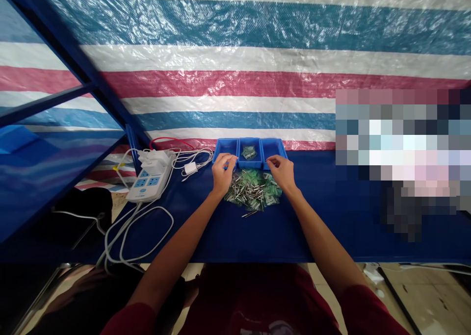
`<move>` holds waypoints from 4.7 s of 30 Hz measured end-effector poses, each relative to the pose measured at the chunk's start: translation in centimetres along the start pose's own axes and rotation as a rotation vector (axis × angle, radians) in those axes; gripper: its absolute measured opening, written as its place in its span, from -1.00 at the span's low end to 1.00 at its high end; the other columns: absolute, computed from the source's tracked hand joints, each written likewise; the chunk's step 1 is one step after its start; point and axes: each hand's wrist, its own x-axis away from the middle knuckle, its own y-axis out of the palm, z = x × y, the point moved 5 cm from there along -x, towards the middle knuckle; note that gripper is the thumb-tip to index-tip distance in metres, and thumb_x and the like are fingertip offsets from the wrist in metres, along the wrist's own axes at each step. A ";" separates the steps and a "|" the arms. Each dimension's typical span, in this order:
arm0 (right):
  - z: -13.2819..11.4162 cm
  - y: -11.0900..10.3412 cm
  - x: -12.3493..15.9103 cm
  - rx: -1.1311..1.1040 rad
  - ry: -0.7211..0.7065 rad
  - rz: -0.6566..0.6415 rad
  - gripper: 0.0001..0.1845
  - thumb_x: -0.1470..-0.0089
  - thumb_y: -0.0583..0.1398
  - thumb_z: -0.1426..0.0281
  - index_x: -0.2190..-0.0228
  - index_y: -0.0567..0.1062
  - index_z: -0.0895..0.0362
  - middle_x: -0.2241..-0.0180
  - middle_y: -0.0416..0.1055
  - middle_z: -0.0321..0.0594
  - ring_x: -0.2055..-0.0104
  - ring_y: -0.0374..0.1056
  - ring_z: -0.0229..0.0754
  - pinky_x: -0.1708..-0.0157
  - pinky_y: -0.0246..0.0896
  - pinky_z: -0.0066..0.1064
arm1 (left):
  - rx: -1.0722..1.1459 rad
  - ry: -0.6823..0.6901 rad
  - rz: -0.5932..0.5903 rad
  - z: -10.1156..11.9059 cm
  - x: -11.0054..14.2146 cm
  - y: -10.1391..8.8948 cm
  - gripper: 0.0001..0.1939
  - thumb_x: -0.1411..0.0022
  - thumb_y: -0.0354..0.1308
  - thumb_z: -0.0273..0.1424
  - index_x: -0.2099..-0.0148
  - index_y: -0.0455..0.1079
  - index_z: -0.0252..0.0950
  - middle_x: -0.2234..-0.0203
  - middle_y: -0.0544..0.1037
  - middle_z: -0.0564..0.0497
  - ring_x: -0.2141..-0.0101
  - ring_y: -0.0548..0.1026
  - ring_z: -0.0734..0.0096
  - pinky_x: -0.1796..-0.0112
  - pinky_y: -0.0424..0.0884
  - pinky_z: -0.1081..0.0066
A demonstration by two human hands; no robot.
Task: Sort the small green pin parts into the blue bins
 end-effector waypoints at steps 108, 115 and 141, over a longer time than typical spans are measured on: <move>-3.1 2.4 2.3 -0.048 -0.391 -0.067 -0.70 -0.27 0.02 0.24 0.35 0.45 0.13 0.42 0.38 -0.21 0.43 0.27 -0.23 0.36 0.15 -0.41 | -0.056 0.202 -0.145 1.5 0.8 1.2 -0.74 -0.24 0.17 -0.23 0.11 0.45 -0.28 0.37 0.57 -0.01 0.43 0.48 0.44 0.34 0.40 0.42; -3.1 2.2 2.3 -0.046 -0.352 -0.046 -0.69 -0.26 0.03 0.23 0.35 0.46 0.12 0.41 0.40 -0.20 0.45 0.26 -0.23 0.37 0.16 -0.39 | -0.092 0.206 -0.157 1.2 0.8 1.2 -0.78 -0.25 0.15 -0.23 0.32 0.49 -0.27 0.43 0.57 0.00 0.43 0.48 0.42 0.34 0.40 0.41; -2.6 2.6 2.2 -0.041 -0.298 0.033 -0.62 -0.23 0.01 0.16 0.45 0.45 0.11 0.47 0.44 -0.20 0.45 0.30 -0.19 0.37 0.18 -0.37 | 0.043 0.043 -0.197 1.1 1.1 1.5 -0.75 -0.35 -0.02 -0.19 0.13 0.30 -0.27 0.45 0.50 0.06 0.43 0.48 0.46 0.29 0.40 0.45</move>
